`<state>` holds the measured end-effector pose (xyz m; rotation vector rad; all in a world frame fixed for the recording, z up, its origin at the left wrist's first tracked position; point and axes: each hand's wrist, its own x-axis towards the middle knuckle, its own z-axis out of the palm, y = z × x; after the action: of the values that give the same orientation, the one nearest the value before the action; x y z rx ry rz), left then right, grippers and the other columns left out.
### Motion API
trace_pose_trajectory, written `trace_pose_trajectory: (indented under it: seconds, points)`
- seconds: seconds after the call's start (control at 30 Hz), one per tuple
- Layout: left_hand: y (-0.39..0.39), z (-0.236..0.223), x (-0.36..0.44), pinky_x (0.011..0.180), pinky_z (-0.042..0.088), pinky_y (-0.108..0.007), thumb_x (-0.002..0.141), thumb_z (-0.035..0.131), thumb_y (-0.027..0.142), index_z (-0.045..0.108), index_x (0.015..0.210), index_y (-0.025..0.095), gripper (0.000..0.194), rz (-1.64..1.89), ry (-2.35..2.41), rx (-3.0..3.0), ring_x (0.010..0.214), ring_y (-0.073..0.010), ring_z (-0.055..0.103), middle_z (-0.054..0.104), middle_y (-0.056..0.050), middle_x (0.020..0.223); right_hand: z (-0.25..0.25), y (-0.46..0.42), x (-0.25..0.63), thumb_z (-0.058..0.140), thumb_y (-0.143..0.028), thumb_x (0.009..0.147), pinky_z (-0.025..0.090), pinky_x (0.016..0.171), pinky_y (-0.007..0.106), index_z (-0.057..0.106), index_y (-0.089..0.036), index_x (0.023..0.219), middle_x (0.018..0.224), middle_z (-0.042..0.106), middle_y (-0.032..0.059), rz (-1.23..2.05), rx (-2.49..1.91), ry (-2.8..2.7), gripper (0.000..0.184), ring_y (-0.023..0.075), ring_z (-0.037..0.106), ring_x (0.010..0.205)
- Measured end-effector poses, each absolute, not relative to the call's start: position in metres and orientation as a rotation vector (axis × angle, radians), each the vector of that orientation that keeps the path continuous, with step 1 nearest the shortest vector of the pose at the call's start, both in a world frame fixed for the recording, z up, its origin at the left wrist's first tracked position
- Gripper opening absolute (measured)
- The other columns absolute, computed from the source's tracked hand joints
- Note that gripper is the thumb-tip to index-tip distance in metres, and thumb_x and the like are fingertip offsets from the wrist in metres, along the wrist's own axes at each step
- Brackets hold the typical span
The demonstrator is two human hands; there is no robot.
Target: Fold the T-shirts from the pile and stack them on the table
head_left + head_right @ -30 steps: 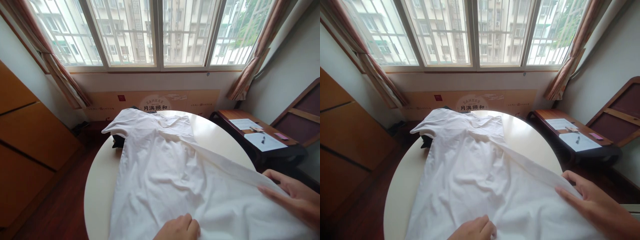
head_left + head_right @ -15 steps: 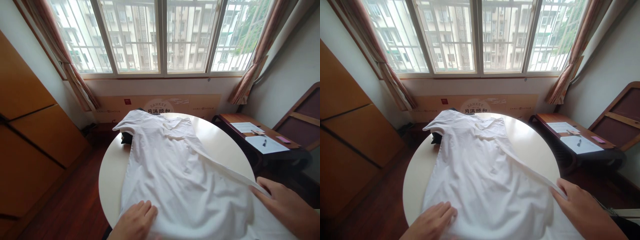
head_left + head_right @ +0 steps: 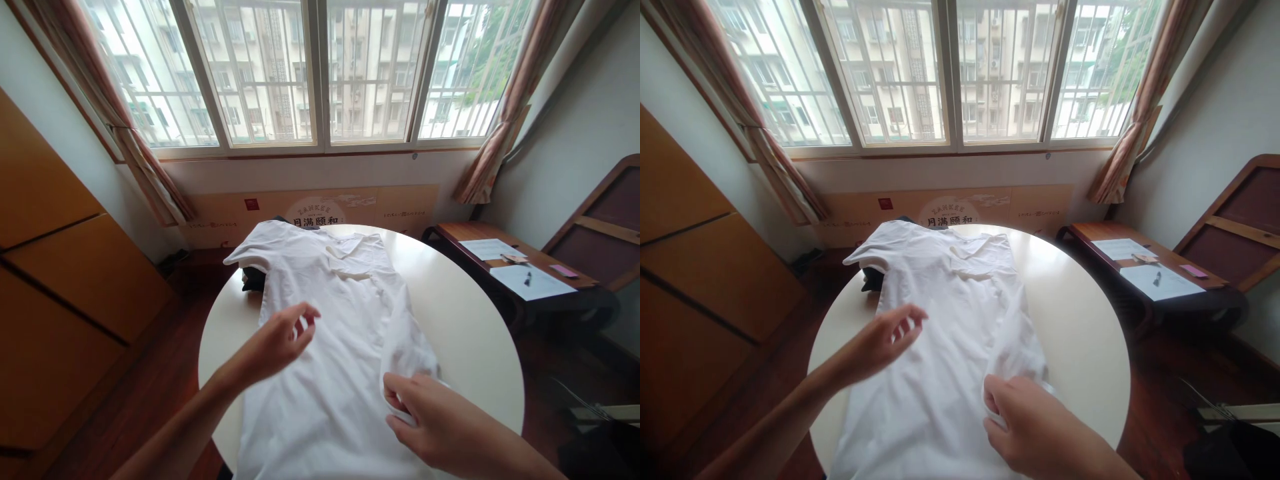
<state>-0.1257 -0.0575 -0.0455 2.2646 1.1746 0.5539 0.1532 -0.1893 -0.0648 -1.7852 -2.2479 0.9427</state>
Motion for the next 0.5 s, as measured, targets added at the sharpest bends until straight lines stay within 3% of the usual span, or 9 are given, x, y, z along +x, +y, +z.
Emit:
trace_pose_trajectory:
  seconds: [0.07,0.17,0.27,0.33,0.4,0.5]
  points:
    - [0.017,-0.044,-0.091,0.081,0.056,-0.031,0.098,0.053,0.028,0.066,0.121,0.019,0.028,0.67,1.181,2.392,0.083,-0.0188,0.069,0.072,-0.007,0.11,-0.071,-0.191,0.155,0.056,-0.028,0.093,0.034,0.071,0.031,0.05,-0.024,0.09,0.092,0.065,0.0041,1.014,-1.81,-2.246,0.008,0.0222,0.059,0.084]
    - [0.116,-0.052,-0.032,0.1,0.053,-0.035,0.093,0.062,0.026,0.062,0.137,0.015,0.045,0.492,1.27,2.603,0.112,-0.0253,0.069,0.066,-0.015,0.134,-0.083,-0.187,0.16,0.06,-0.022,0.087,0.032,0.071,0.029,0.049,-0.023,0.087,0.09,0.063,0.0027,1.049,-1.865,-2.243,0.012,0.0198,0.057,0.083]
    - [0.185,-0.065,0.014,0.111,0.045,-0.045,0.083,0.075,0.027,0.07,0.126,0.014,0.045,0.303,1.462,2.609,0.129,-0.036,0.061,0.065,-0.018,0.138,-0.101,-0.178,0.169,0.064,-0.018,0.081,0.026,0.061,0.026,0.043,-0.023,0.081,0.079,0.055,-0.0027,1.11,-1.846,-2.268,0.022,0.0139,0.047,0.071]
    - [0.218,-0.072,0.032,0.109,0.046,-0.048,0.08,0.077,0.023,0.075,0.105,0.014,0.027,0.284,1.529,2.534,0.12,-0.0381,0.065,0.072,-0.018,0.122,-0.116,-0.171,0.178,0.063,-0.015,0.08,0.02,0.054,0.027,0.041,-0.024,0.077,0.071,0.045,-0.0053,1.191,-1.853,-2.275,0.024,0.0116,0.037,0.061]
    - [0.246,-0.076,0.042,0.1,0.05,-0.045,0.084,0.073,0.021,0.074,0.09,0.015,0.008,0.306,1.584,2.446,0.106,-0.0345,0.07,0.076,-0.016,0.103,-0.131,-0.167,0.187,0.06,-0.012,0.08,0.016,0.051,0.028,0.04,-0.024,0.075,0.065,0.037,-0.0062,1.216,-1.889,-2.269,0.024,0.011,0.029,0.054]
    - [0.283,-0.067,0.049,0.088,0.053,-0.036,0.099,0.057,0.023,0.073,0.094,0.015,0.018,0.49,1.674,2.296,0.095,-0.0282,0.071,0.076,-0.014,0.101,-0.147,-0.166,0.2,0.06,-0.013,0.082,0.014,0.047,0.029,0.039,-0.024,0.075,0.057,0.028,-0.0068,1.182,-1.939,-2.302,0.025,0.0111,0.02,0.047]
